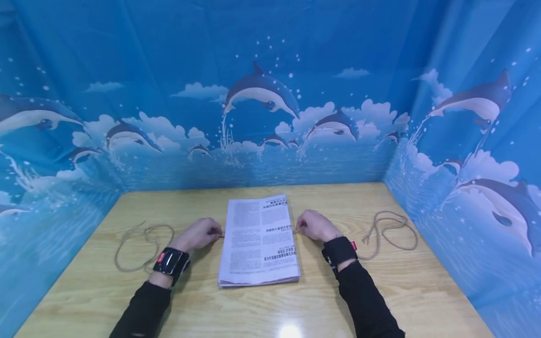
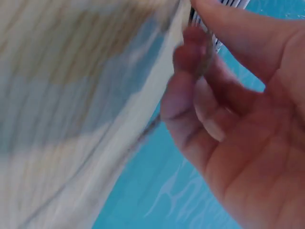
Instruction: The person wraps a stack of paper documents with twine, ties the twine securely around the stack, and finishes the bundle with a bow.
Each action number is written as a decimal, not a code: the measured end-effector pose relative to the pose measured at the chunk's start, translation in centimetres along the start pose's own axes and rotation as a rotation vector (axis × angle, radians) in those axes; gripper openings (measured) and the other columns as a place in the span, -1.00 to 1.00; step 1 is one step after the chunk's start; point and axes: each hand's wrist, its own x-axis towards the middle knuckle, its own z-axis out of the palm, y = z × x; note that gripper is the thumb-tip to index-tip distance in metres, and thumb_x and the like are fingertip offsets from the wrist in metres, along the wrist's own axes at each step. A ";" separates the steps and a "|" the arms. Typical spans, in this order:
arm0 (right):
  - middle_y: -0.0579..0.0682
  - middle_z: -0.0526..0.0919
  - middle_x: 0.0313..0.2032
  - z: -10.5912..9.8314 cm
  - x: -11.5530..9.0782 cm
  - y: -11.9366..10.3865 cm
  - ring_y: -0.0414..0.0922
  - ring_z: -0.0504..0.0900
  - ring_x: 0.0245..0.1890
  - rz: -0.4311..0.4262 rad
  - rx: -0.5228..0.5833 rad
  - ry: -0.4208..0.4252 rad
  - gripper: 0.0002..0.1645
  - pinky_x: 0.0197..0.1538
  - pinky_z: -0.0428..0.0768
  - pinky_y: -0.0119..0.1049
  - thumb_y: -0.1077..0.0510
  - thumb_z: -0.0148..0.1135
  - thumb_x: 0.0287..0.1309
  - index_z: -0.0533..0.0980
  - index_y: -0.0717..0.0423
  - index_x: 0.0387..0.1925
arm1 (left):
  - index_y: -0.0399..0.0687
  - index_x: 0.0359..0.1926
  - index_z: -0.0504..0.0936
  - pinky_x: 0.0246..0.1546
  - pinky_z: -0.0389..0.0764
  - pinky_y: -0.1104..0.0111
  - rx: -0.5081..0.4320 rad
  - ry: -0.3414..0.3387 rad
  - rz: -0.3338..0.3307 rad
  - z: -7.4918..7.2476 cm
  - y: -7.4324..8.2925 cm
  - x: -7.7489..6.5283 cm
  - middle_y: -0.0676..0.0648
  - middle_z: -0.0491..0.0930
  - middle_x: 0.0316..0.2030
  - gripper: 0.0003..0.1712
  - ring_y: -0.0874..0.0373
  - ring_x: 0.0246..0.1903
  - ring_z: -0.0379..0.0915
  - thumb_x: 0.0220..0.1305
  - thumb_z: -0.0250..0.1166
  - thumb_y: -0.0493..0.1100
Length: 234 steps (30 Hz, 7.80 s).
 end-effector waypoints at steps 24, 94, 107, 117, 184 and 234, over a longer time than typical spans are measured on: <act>0.42 0.60 0.02 -0.5 1.2 -2.4 0.24 0.60 0.09 0.267 0.963 0.386 -0.85 0.10 0.61 -0.09 0.26 0.02 0.41 0.23 0.23 -0.15 | -0.21 0.08 0.57 -0.53 0.48 0.32 -0.067 0.256 -0.257 -4.3 -2.7 -1.6 -0.13 0.64 -0.37 -0.68 0.11 -0.51 0.50 0.33 0.22 -0.22; 0.00 0.53 -0.42 -0.3 4.6 -7.5 -0.14 0.26 -0.60 -0.013 0.683 0.108 -0.59 -0.45 0.28 -0.33 -0.01 -0.04 0.49 0.49 -0.07 0.25 | -0.12 0.05 0.65 -0.01 0.62 0.28 0.240 0.369 0.491 -9.7 10.6 4.4 -0.12 0.65 -0.03 -0.67 0.05 -0.05 0.62 0.32 0.19 -0.43; 0.00 0.69 -0.07 -0.7 4.5 -8.1 -0.03 0.62 -0.12 0.003 0.662 0.194 -0.54 -0.03 0.54 -0.11 -0.14 0.08 0.40 0.60 0.02 0.11 | -0.07 0.12 0.61 -0.11 0.64 0.38 0.225 0.373 0.608 -7.6 13.1 7.3 -0.04 0.72 -0.11 -0.65 0.18 -0.22 0.67 0.37 0.18 -0.37; -0.09 0.49 -0.56 -0.7 4.9 -8.3 -0.19 0.26 -0.61 -0.007 0.686 0.274 -0.62 -0.40 0.29 -0.33 -0.03 0.06 0.43 0.67 0.15 -0.14 | -0.08 -0.04 0.67 -0.11 0.63 0.35 0.120 0.415 0.569 -6.2 12.5 7.8 -0.06 0.69 -0.09 -0.77 0.13 -0.18 0.65 0.35 0.20 -0.36; 0.27 0.64 -0.17 0.7 5.4 -7.5 -0.09 0.75 -0.25 0.120 1.275 0.190 -0.54 -0.03 0.68 -0.17 -0.06 0.01 0.45 0.50 0.32 -0.17 | -0.03 -0.42 0.69 -0.61 0.34 0.42 -0.149 0.257 0.102 0.0 3.2 2.6 0.14 0.46 -0.66 -0.64 0.28 -0.66 0.32 0.42 0.18 0.05; -0.16 0.43 -0.60 -0.8 4.5 -5.3 -0.22 0.53 -0.40 0.026 1.879 0.137 -0.52 0.08 0.56 -0.23 -0.14 -0.09 0.46 0.30 -0.03 -0.58 | -0.07 -0.25 0.48 -0.41 0.44 0.41 -1.230 0.445 -0.050 -2.7 2.1 2.2 0.15 0.59 -0.56 -0.88 0.28 -0.61 0.36 0.31 0.29 -0.27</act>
